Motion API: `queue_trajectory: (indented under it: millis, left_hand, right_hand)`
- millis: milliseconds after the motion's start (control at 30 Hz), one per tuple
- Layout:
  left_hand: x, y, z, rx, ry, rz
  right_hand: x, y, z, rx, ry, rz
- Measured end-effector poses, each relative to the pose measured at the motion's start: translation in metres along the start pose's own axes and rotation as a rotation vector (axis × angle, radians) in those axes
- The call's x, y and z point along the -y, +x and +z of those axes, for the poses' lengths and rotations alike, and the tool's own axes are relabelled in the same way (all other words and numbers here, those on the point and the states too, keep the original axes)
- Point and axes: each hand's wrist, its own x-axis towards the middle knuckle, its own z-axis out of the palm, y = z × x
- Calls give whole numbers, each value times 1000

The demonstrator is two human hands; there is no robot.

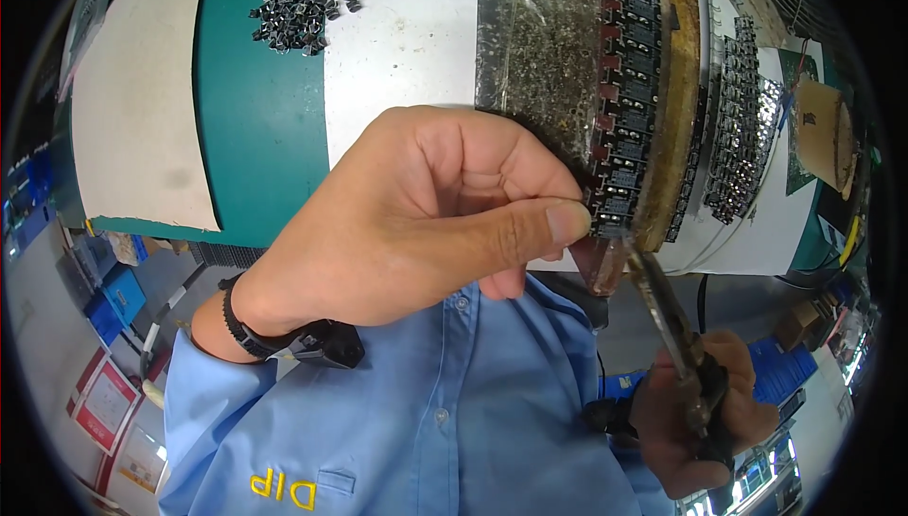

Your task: Soldering small electronic components onto a component strip at a workbench.

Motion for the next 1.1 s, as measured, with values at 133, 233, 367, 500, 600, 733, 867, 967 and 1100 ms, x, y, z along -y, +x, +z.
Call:
queue_trajectory:
  millis: [133, 233, 367, 500, 600, 733, 867, 967, 1100]
  left_hand:
    - [-3, -6, 0, 5, 18, -4]
    - [-1, -7, 1, 4, 32, 8]
    - [2, -4, 2, -14, 46, 18]
    - [0, -9, -3, -11, 72, 27]
    - [1, -7, -3, 23, 16, 31]
    - [8, -4, -7, 48, -70, 67]
    - [12, -4, -8, 48, -54, 108]
    - [10, -6, -6, 48, -40, 101]
    - [10, -6, -7, 50, -10, 85]
  right_hand:
    - [-8, -4, 1, -208, -77, -9]
    - [-20, 11, -17, -415, -194, -76]
    - [-52, 55, -27, -641, -495, -98]
    - [-53, 66, -43, -573, -736, 80]
    - [-42, 56, -41, -608, -675, 12]
    - [-28, 25, -26, -552, -592, -133]
    - [-11, 2, -15, -293, -313, -137]
    - [-4, -7, -8, -45, -36, -154]
    - [8, 4, -3, 197, -54, -27]
